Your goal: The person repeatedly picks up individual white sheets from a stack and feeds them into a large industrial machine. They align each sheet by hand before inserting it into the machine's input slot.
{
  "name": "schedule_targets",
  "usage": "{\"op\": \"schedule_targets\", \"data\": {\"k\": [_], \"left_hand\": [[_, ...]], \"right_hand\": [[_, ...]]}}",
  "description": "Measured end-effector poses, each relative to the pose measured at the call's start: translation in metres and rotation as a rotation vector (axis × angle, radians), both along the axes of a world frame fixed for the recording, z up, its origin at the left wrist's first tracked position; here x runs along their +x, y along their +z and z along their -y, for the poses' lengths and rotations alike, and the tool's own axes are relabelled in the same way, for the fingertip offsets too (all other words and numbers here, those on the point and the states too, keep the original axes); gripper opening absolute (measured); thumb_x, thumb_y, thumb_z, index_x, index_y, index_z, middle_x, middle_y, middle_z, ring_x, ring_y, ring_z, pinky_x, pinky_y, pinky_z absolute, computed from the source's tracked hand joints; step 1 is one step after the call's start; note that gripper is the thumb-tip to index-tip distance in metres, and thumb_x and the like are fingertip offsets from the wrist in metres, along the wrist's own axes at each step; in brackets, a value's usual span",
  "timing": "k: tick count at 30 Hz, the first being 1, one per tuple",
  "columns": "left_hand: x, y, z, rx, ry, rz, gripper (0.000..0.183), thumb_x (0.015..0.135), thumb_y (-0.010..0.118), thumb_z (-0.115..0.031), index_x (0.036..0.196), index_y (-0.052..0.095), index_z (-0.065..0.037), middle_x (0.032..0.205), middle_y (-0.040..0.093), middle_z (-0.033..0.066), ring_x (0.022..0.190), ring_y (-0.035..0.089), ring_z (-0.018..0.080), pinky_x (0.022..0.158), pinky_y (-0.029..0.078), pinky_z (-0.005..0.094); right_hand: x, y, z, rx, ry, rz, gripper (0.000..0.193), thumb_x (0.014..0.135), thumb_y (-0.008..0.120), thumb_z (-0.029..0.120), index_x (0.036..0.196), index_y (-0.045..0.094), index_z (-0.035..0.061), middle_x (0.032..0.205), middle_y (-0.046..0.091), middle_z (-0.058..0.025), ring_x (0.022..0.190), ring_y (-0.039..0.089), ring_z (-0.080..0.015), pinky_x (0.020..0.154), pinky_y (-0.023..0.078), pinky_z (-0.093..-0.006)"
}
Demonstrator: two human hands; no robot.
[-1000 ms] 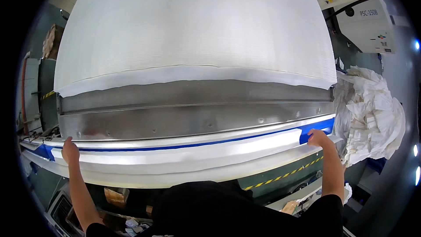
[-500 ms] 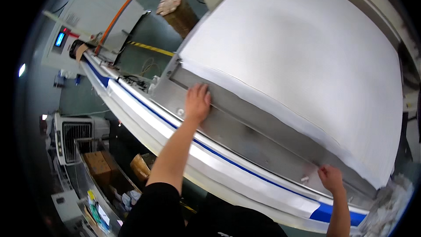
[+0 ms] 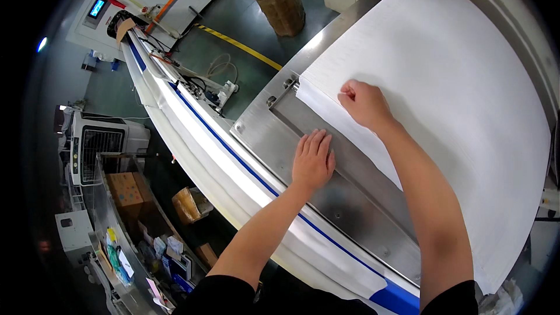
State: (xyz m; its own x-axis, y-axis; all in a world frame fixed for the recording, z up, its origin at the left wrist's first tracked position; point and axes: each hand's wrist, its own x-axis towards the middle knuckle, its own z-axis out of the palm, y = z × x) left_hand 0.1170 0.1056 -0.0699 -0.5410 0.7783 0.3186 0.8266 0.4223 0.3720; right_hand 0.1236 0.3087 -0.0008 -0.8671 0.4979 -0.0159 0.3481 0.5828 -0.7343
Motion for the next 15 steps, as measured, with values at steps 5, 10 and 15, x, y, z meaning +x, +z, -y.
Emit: {"op": "schedule_targets", "data": {"k": [5, 10, 15], "left_hand": [[-0.003, 0.001, 0.001, -0.025, 0.013, 0.029, 0.038, 0.082, 0.057, -0.015, 0.118, 0.052, -0.004, 0.124, 0.05, 0.0125, 0.122, 0.044, 0.0291, 0.105, 0.031, 0.0445], [-0.004, 0.004, 0.0, -0.031, 0.011, 0.04, 0.039, 0.082, 0.057, -0.014, 0.119, 0.052, -0.005, 0.126, 0.049, 0.0125, 0.122, 0.044, 0.029, 0.105, 0.031, 0.044], [-0.008, 0.003, 0.001, 0.004, 0.002, 0.128, 0.039, 0.082, 0.056, -0.014, 0.12, 0.051, -0.004, 0.127, 0.049, 0.0131, 0.121, 0.044, 0.0302, 0.104, 0.03, 0.0453]], "right_hand": [[-0.036, -0.011, -0.008, 0.032, -0.003, 0.042, 0.016, 0.079, 0.059, 0.022, 0.081, 0.066, 0.0067, 0.076, 0.067, -0.0107, 0.073, 0.064, -0.0291, 0.067, 0.05, -0.0377], [-0.039, -0.012, -0.006, 0.081, -0.056, 0.09, 0.017, 0.079, 0.06, 0.024, 0.078, 0.066, 0.0087, 0.074, 0.067, -0.0086, 0.072, 0.064, -0.0284, 0.066, 0.05, -0.0376], [-0.038, -0.015, -0.007, 0.129, -0.075, 0.071, 0.015, 0.08, 0.06, 0.024, 0.078, 0.066, 0.0107, 0.075, 0.067, -0.0073, 0.072, 0.064, -0.0288, 0.065, 0.05, -0.0391]]}}
